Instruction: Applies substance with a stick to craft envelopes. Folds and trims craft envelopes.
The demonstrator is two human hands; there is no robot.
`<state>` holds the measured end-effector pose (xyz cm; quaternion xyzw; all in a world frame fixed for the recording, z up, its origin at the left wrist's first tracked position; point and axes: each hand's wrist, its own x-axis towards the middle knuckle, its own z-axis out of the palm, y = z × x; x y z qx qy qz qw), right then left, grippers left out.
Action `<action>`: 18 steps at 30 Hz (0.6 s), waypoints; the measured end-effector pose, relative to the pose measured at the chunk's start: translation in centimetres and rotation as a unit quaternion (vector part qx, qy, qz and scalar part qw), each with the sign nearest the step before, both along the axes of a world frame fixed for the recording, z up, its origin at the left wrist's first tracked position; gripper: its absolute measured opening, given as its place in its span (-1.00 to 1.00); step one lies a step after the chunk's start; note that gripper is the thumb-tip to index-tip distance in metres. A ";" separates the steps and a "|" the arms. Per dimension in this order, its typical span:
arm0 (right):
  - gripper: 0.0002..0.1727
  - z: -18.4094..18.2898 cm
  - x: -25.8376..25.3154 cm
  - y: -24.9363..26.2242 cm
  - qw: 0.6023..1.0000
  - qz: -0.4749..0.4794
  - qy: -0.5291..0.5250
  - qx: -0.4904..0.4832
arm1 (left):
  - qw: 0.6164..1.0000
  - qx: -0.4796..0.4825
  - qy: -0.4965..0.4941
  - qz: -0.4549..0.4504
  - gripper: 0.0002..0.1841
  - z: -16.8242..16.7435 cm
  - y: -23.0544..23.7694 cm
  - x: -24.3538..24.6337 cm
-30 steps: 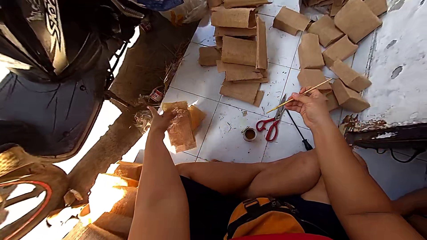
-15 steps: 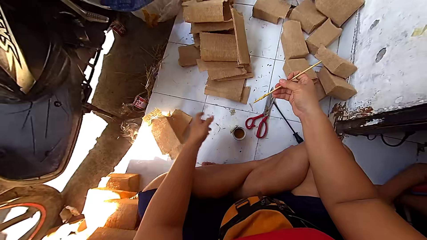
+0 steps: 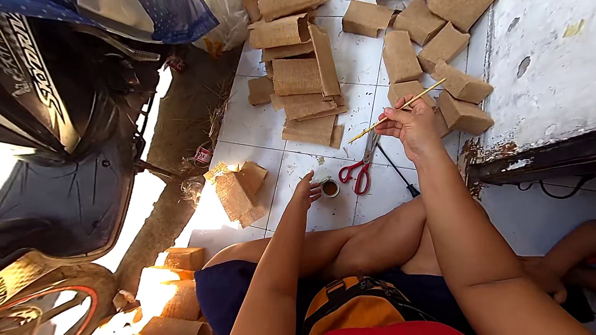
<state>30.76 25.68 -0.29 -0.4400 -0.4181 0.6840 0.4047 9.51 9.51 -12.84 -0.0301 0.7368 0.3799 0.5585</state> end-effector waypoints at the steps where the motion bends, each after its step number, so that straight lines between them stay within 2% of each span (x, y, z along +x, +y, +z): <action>1: -0.81 0.1 0.0 0.0 1.000 -0.001 0.004 -0.001 | 0.999 0.015 -0.002 0.029 -0.33 -0.3 -0.1 -0.1; 4: -0.82 0.1 0.2 0.1 1.000 0.003 0.009 0.002 | 0.994 0.067 0.016 0.080 -0.43 -0.2 -0.4 -0.3; 6: -0.82 0.3 0.3 0.0 1.000 0.005 0.010 0.006 | 0.991 0.100 0.041 0.082 -0.49 0.4 -0.6 -0.1; 9: -0.82 0.4 0.3 0.0 1.000 0.005 0.012 0.009 | 0.984 0.138 0.110 -0.010 -0.55 1.8 -1.6 1.2; 12: -0.82 0.5 0.2 -0.2 1.000 0.008 0.017 0.011 | 0.961 0.167 0.173 -0.136 -0.51 1.8 -2.4 2.2; 15: -0.82 0.6 0.2 -0.3 1.000 0.009 0.020 0.014 | 0.918 0.178 0.264 -0.236 -0.41 0.8 -2.9 2.8; 18: -0.81 0.6 0.4 -0.3 1.000 0.008 0.017 0.015 | 0.874 0.202 0.315 -0.309 -0.18 0.0 -3.3 2.9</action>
